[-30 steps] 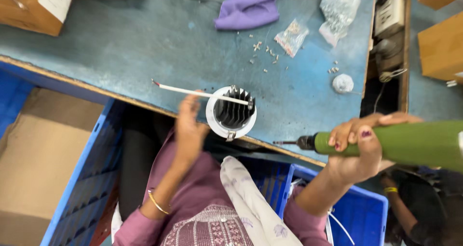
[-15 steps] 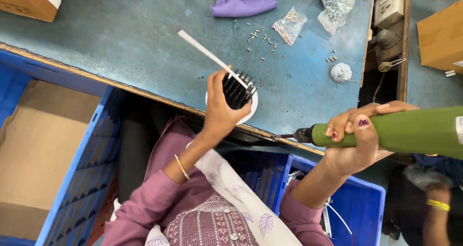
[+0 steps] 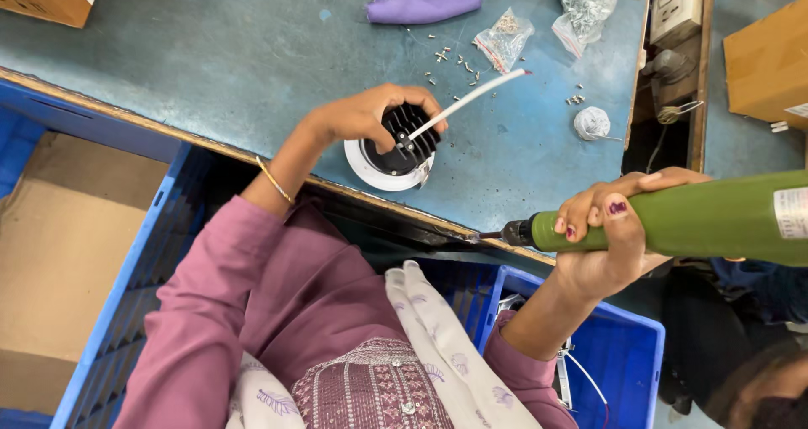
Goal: The person wipes a black LED downlight housing with a purple cloth, then uses a green electric screwdriver to drive screws and fasten the housing to a white trim ring, arranging wires and picking up small screws from the table while assembling several downlight units one after another.
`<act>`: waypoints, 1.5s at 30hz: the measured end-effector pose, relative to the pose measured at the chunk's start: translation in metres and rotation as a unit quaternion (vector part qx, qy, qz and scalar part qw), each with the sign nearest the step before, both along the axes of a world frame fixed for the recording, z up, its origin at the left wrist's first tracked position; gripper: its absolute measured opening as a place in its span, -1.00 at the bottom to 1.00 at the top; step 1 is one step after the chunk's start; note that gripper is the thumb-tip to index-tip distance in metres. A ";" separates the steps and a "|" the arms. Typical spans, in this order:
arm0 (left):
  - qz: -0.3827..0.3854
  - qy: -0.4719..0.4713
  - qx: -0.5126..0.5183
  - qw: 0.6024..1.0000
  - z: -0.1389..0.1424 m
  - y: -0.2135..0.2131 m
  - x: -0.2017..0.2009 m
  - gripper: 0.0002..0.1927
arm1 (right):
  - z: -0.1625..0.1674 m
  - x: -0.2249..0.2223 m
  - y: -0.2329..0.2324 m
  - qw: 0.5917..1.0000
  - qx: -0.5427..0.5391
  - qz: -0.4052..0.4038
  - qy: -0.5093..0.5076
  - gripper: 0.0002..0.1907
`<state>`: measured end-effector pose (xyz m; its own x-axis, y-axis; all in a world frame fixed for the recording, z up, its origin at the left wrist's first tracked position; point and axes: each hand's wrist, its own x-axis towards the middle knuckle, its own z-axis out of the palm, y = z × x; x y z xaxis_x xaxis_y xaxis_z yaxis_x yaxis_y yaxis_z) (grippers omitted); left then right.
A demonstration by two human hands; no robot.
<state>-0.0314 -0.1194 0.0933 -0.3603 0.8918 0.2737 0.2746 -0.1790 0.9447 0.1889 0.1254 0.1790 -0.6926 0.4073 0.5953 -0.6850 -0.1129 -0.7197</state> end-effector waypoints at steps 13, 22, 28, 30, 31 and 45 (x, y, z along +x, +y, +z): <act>0.405 0.083 -0.007 0.910 -0.012 0.021 0.059 -0.58 | 0.005 -0.053 -0.015 1.000 -0.010 0.008 0.023 -0.65; 0.186 0.005 0.105 0.977 -0.020 0.011 0.042 -0.65 | 0.002 -0.063 -0.013 0.999 -0.002 0.035 0.032 -0.65; 0.177 -0.034 0.080 0.980 -0.024 0.009 0.041 -0.69 | -0.008 -0.067 -0.035 1.000 -0.008 0.012 0.028 -0.65; 0.171 -0.061 0.110 0.977 -0.027 0.008 0.042 -0.68 | -0.011 -0.069 -0.041 0.999 0.004 0.012 0.036 -0.69; 0.168 -0.075 0.125 0.975 -0.029 0.007 0.042 -0.66 | -0.012 -0.069 -0.043 0.999 0.008 0.012 0.037 -0.69; 0.189 -0.074 0.121 0.972 -0.038 0.010 0.042 -0.67 | -0.025 -0.071 -0.043 0.998 -0.020 0.027 0.047 -0.63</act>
<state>0.0107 -0.1094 0.0556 -0.7015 0.6035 0.3791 0.2284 -0.3135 0.9217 0.1174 0.0820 0.1541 -0.6565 0.3951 0.6426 -0.7411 -0.1792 -0.6470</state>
